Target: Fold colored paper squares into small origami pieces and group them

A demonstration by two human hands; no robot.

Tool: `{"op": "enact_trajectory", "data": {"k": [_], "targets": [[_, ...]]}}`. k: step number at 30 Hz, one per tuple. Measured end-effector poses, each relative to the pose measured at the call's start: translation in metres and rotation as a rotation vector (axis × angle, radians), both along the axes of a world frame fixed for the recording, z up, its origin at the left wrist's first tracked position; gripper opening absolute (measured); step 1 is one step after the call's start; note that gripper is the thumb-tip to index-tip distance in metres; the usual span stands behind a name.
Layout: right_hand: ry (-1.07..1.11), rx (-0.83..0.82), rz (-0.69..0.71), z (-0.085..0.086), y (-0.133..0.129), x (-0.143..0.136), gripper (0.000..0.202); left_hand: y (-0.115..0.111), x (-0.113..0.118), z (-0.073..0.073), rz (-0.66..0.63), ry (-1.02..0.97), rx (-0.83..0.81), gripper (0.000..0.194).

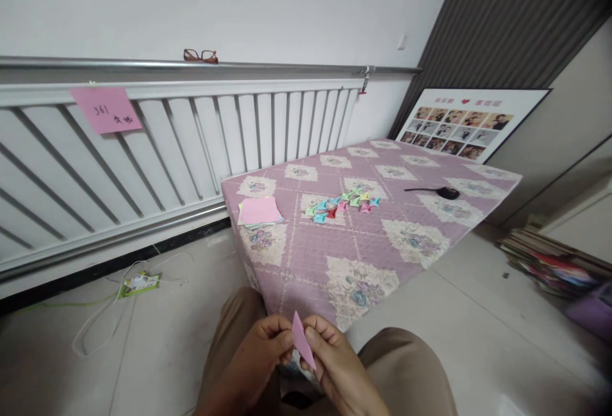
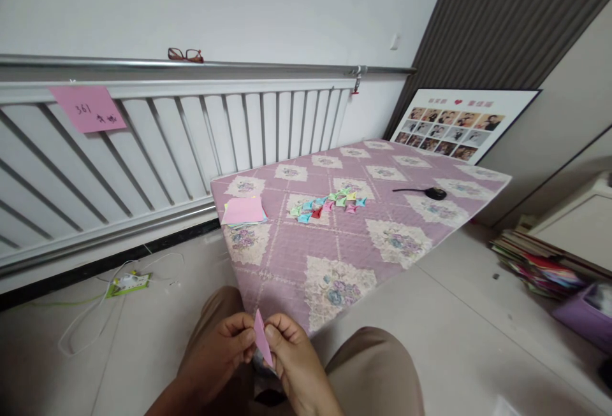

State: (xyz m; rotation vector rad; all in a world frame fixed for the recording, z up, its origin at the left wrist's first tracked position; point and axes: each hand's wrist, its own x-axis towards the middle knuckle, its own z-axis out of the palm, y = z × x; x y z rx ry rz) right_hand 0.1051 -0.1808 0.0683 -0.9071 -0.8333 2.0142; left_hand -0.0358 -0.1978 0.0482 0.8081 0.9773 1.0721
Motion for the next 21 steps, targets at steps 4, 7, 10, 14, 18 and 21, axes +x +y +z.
{"op": "enact_trajectory", "data": {"k": [4, 7, 10, 14, 18, 21], "targets": [[-0.067, 0.002, -0.032, 0.0, 0.0, -0.002, 0.036, -0.001, -0.004, 0.006, -0.025, 0.015, -0.01, 0.026], [-0.132, 0.092, -0.053, -0.002, 0.001, -0.002, 0.033, -0.001, -0.006, 0.007, -0.026, 0.017, 0.0, 0.021], [-0.228, 0.217, -0.064, -0.003, 0.003, 0.0, 0.029, 0.0, -0.005, 0.007, -0.029, 0.032, -0.023, 0.024], [-0.406, 0.404, -0.043, 0.003, 0.005, 0.006, 0.024, 0.001, -0.003, 0.007, -0.019, 0.012, -0.061, 0.027], [-0.491, 0.512, -0.011, 0.007, 0.006, 0.01, 0.02, 0.002, -0.002, 0.01, -0.009, -0.088, -0.048, 0.031], [-0.574, 0.58, 0.025, 0.007, 0.006, 0.014, 0.018, 0.002, -0.003, 0.009, 0.013, -0.126, -0.054, 0.034]]}}
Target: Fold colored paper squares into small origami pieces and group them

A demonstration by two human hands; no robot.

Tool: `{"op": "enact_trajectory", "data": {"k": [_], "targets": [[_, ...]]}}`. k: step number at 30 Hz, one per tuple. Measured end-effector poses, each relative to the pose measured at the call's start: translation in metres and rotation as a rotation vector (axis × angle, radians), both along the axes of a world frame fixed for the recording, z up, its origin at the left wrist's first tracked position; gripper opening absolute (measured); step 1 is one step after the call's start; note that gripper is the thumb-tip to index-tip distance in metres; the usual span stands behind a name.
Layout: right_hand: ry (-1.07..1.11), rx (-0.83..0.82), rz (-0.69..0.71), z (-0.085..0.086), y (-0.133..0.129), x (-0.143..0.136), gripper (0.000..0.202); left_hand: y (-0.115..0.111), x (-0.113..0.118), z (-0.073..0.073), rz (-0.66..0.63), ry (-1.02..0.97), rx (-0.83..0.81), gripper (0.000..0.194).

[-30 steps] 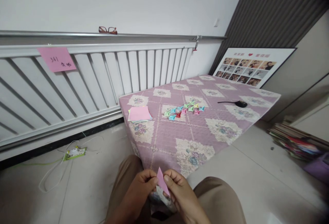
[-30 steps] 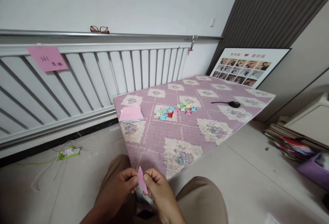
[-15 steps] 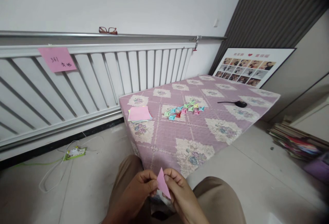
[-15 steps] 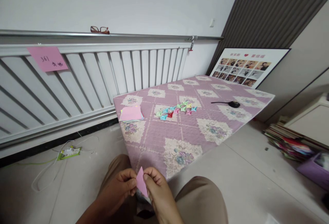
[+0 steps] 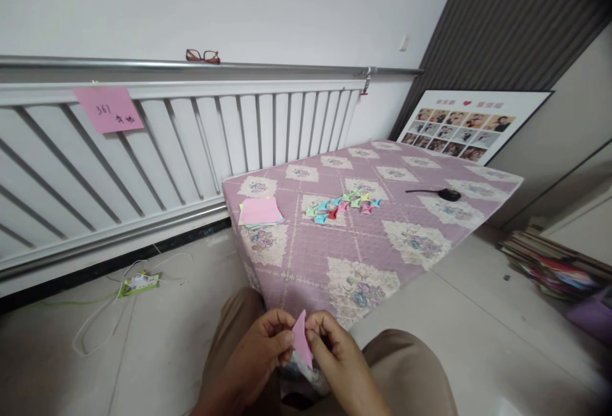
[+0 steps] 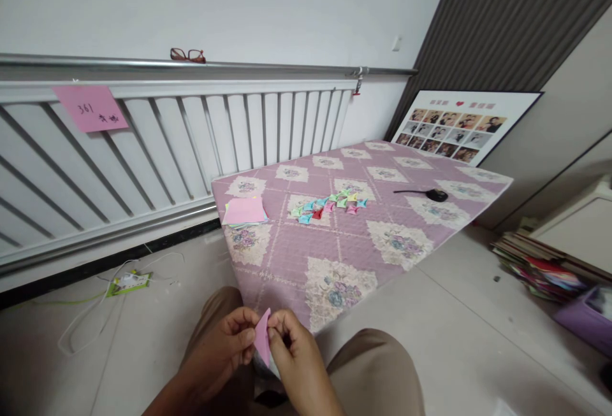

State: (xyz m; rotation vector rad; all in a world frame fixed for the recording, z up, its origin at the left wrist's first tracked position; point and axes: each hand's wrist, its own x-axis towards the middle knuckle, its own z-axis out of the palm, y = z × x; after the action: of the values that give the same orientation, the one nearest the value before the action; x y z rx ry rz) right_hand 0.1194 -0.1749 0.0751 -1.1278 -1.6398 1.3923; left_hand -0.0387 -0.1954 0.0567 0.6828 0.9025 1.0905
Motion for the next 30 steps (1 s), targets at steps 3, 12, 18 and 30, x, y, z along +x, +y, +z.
{"op": "enact_trajectory", "data": {"k": [3, 12, 18, 30], "targets": [[-0.119, 0.122, 0.074, 0.001, 0.0, 0.005, 0.014, 0.0, -0.002, -0.004, 0.014, -0.052, -0.004, 0.036], [-0.191, 0.274, 0.176, 0.01, 0.002, 0.009, 0.007, 0.0, -0.003, -0.011, -0.038, -0.02, 0.063, 0.033], [-0.271, 0.283, 0.149, 0.009, 0.002, 0.014, 0.016, -0.001, -0.016, -0.014, -0.082, 0.284, 0.204, 0.04], [-0.132, 0.184, -0.09, -0.009, -0.001, 0.003, 0.024, -0.001, 0.003, 0.025, 0.007, 0.56, 0.175, 0.015]]}}
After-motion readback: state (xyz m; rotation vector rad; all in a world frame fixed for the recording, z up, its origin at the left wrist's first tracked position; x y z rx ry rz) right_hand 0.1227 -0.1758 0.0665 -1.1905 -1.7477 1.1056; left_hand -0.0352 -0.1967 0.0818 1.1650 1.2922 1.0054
